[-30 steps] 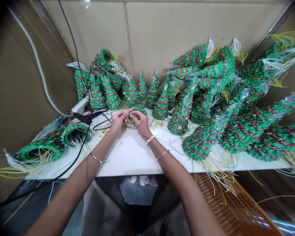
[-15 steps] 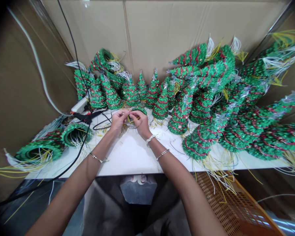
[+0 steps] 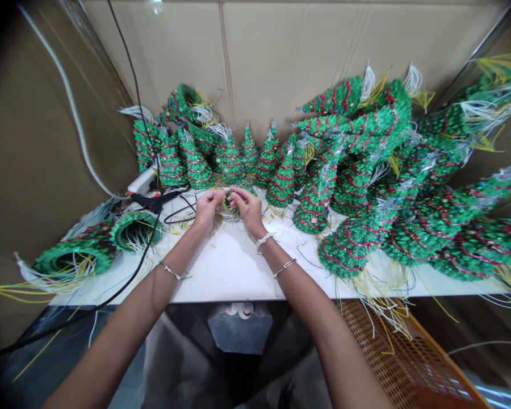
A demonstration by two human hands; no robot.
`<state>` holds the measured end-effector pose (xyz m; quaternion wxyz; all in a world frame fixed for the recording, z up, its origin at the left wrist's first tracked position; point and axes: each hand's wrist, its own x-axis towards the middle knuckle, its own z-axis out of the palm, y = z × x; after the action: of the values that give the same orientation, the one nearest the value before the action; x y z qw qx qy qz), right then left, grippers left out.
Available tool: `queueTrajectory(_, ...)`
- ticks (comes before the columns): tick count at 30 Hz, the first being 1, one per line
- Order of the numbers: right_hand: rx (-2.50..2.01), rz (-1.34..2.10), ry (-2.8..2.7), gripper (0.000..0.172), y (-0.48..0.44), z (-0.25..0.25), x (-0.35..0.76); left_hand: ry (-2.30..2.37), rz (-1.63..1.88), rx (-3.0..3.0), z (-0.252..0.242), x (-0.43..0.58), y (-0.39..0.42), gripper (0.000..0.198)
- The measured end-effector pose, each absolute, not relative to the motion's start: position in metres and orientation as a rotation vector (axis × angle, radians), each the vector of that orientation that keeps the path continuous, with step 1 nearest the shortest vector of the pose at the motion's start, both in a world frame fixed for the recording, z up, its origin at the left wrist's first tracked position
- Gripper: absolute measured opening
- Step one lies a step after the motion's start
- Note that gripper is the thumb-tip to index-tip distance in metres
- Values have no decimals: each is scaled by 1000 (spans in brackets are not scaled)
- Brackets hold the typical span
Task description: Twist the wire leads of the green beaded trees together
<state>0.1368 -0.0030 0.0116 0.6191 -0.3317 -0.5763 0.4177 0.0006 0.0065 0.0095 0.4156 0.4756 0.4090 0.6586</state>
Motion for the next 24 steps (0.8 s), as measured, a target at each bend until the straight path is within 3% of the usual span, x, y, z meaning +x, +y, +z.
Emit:
queueTrajectory(10, -800, 881, -1421, 29, -12, 19, 135, 1034, 1668, 1157, 10, 6, 5, 33)
queueTrajectory(24, -787, 703, -1528, 24, -4, 9, 138, 969, 1608, 1161, 12, 4, 3, 45)
